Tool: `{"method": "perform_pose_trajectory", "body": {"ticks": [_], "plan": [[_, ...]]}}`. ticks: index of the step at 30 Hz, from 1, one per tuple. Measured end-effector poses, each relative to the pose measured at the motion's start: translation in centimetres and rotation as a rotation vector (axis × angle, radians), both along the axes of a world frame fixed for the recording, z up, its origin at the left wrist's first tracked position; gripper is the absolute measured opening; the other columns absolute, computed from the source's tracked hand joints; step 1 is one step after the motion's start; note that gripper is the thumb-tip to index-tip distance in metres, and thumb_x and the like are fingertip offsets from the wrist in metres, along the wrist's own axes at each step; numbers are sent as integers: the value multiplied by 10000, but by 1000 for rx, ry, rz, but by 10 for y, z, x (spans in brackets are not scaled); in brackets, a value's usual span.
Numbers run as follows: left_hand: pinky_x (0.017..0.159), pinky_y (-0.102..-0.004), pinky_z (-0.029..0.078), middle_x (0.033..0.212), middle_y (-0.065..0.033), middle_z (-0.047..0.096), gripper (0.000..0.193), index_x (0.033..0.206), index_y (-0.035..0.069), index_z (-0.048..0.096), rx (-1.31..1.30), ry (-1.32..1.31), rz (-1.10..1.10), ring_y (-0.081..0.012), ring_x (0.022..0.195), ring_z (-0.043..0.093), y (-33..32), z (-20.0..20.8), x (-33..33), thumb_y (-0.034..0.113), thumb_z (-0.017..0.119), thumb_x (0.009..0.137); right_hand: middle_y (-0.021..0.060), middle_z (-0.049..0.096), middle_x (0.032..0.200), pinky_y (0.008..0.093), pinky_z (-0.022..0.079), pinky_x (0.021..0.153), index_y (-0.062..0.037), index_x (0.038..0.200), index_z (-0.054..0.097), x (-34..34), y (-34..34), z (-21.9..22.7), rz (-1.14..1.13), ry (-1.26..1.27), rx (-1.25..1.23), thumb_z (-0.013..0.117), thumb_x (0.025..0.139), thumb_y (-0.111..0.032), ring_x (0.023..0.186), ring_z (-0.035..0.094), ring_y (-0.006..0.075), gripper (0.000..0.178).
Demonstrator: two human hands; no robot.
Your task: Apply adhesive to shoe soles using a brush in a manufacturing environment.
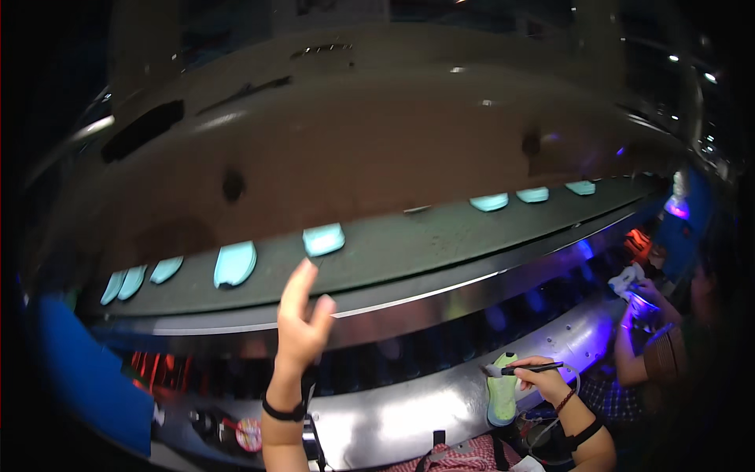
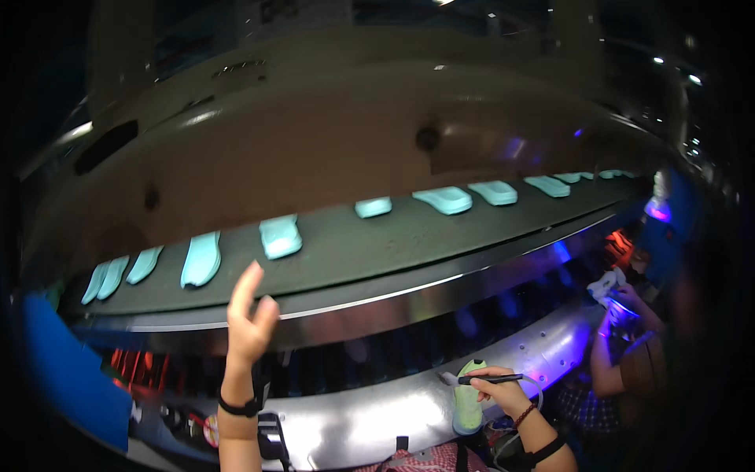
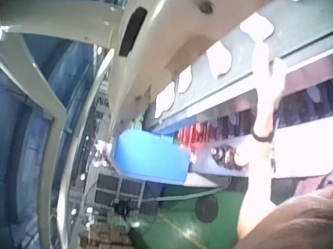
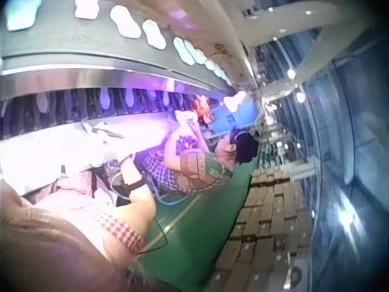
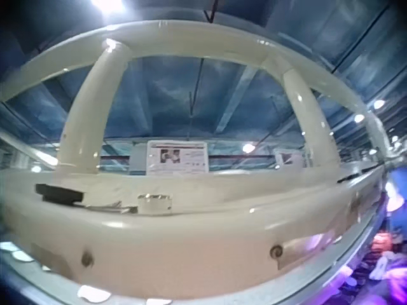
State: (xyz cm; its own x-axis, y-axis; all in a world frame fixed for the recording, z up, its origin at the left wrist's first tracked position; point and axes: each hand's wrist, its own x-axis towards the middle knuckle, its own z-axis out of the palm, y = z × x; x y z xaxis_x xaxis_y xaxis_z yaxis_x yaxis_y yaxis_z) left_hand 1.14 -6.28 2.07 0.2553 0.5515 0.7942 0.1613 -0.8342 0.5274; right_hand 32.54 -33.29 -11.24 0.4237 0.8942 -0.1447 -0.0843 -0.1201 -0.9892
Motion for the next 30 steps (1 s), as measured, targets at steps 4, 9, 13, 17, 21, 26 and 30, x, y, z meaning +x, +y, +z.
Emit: {"method": "perform_pose_trajectory", "body": {"ticks": [4,9,13,17,21,26,30], "plan": [[767,-366,449,906,-152,608,549,892,-17,584,475,544,413,-283,826,577,-12,-15,27,449,674,617,19,603,749,196,422,528,-48,980,629,-12,25,19,82,-81,-76,619,786,-160,590,562,77,224],[688,-346,464,792,-126,614,579,781,-7,587,390,484,456,-266,696,585,-20,-15,41,507,702,540,23,604,733,205,427,544,-50,972,631,-17,43,39,116,-122,-188,620,792,-180,618,564,74,222],[651,-357,442,722,-87,581,584,866,28,602,398,500,483,-265,681,565,-21,-12,46,474,736,515,31,607,796,232,450,598,-59,990,624,-3,54,23,197,-192,-238,619,797,-181,675,585,91,227],[626,-363,430,690,-69,557,605,916,41,599,344,460,416,-263,655,546,-23,-9,43,460,750,506,73,617,902,235,477,626,-11,1067,544,-9,58,33,222,-61,-247,613,792,-107,711,588,113,299],[551,-349,400,599,-53,464,507,752,60,545,338,468,425,-249,561,478,-21,-13,45,441,754,491,104,618,909,226,492,625,18,1033,515,-9,21,10,42,-12,-96,628,760,-42,696,580,106,302],[568,-342,398,600,-61,452,444,698,70,499,375,485,395,-249,566,473,-26,-8,45,406,739,535,74,626,813,214,480,587,10,920,612,0,-55,-17,-187,-136,-166,657,731,-35,659,580,105,199],[797,-391,409,935,-156,536,400,962,6,533,289,444,202,-327,900,502,-7,-2,36,259,675,686,75,606,831,219,465,589,24,883,631,4,-97,-38,-276,-181,1,673,690,-10,677,578,118,201]]}}
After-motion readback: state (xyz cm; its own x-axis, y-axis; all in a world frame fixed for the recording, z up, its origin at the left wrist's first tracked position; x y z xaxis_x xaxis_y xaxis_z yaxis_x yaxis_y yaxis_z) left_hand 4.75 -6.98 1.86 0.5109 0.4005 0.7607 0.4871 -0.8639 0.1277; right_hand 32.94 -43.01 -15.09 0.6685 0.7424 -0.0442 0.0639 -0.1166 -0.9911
